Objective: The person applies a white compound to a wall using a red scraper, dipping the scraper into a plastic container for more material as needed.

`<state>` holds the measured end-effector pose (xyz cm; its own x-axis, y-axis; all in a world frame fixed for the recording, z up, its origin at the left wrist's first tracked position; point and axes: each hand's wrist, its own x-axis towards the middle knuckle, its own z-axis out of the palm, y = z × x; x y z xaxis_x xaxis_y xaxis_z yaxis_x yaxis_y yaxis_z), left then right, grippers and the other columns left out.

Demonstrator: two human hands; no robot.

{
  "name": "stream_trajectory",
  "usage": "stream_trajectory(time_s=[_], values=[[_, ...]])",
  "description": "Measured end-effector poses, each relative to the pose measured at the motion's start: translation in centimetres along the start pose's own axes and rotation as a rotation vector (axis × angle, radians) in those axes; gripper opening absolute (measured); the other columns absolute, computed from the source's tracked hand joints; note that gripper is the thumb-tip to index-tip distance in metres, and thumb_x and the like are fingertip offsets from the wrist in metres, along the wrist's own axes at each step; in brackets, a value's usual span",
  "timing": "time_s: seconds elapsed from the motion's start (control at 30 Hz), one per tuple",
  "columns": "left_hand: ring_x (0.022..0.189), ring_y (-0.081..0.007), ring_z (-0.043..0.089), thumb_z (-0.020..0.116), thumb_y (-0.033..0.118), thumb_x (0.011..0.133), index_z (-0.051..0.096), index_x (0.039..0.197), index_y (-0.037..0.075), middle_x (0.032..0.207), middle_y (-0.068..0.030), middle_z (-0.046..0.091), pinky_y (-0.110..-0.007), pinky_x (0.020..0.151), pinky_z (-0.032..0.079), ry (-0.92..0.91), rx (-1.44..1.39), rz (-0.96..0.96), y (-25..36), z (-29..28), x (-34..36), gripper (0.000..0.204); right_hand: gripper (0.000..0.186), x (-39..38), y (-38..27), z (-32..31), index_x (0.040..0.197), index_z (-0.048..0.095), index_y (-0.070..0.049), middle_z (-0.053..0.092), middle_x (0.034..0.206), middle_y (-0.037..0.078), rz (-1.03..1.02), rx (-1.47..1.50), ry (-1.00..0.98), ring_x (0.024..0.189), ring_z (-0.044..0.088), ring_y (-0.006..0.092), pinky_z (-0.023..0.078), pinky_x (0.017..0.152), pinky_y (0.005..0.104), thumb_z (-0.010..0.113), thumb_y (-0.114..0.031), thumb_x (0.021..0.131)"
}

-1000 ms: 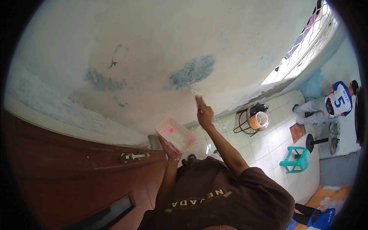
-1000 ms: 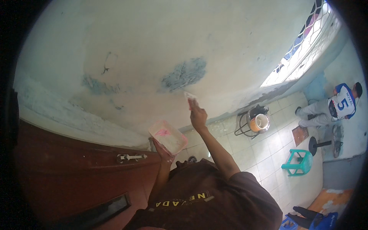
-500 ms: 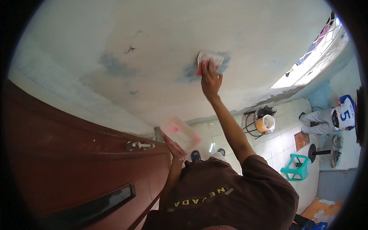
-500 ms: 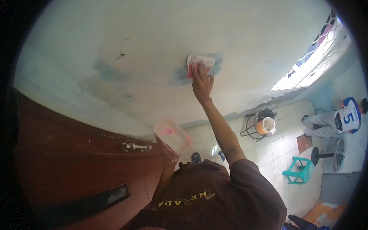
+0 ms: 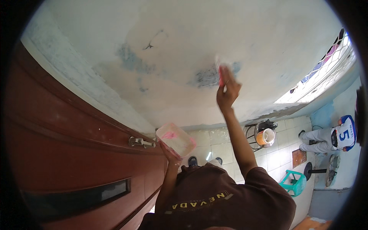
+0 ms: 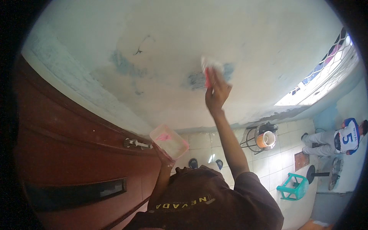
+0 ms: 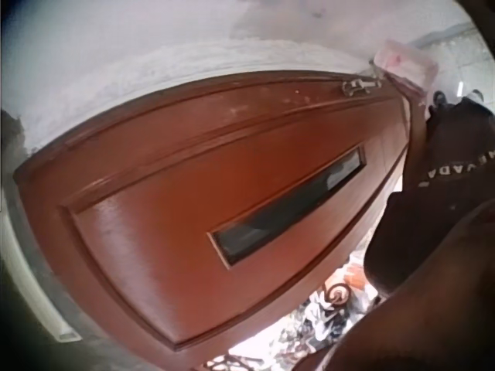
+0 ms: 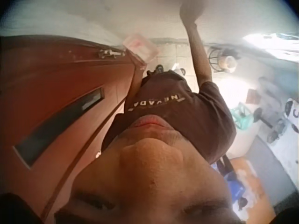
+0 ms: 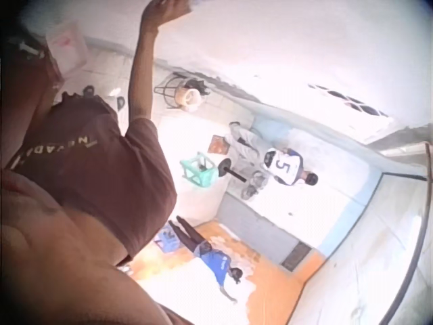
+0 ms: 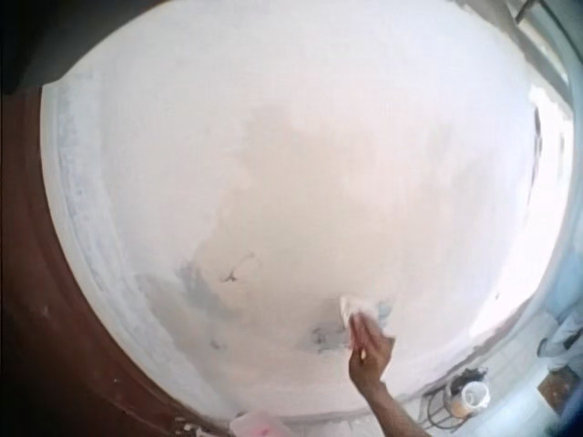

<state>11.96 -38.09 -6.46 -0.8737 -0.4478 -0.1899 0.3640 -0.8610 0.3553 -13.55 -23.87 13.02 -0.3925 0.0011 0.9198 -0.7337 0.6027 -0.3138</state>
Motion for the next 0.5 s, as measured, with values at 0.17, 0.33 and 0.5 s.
stream_trajectory(time_s=[0.17, 0.33, 0.5], values=[[0.136, -0.0294, 0.044, 0.038, 0.068, 0.099, 0.032, 0.153, 0.021, 0.15, -0.0062, 0.041, -0.05, 0.11, 0.042, -0.021, 0.03, -0.009, -1.5, -0.5, 0.7, 0.072, 0.058, 8.9, -0.4, 1.0, 0.137, 0.062, -0.022, 0.06, 0.142, 0.005, -0.176, -0.196, 0.037, 0.127, 0.059, 0.0168, 0.034, 0.089, 0.0349, 0.061, 0.001, 0.084], [0.135, -0.0295, 0.044, 0.038, 0.068, 0.099, 0.033, 0.152, 0.019, 0.148, -0.0073, 0.042, -0.049, 0.109, 0.043, 0.014, -0.013, -0.008, -1.4, 0.2, 0.2, 0.072, 0.057, -5.5, 2.7, 7.6, 0.143, 0.056, -0.025, 0.057, 0.145, 0.002, -0.237, -0.352, -0.229, 0.127, 0.058, 0.0148, 0.035, 0.086, 0.0455, 0.063, -0.008, 0.089], [0.135, -0.0299, 0.045, 0.039, 0.069, 0.098, 0.033, 0.152, 0.019, 0.148, -0.0078, 0.042, -0.05, 0.109, 0.043, 0.0, -0.007, 0.004, -1.2, 0.2, -0.4, 0.073, 0.054, -21.1, 5.2, 6.8, 0.142, 0.056, -0.023, 0.06, 0.141, 0.002, -0.069, -0.266, -0.658, 0.119, 0.062, 0.0179, 0.038, 0.089, 0.0447, 0.059, -0.008, 0.091]])
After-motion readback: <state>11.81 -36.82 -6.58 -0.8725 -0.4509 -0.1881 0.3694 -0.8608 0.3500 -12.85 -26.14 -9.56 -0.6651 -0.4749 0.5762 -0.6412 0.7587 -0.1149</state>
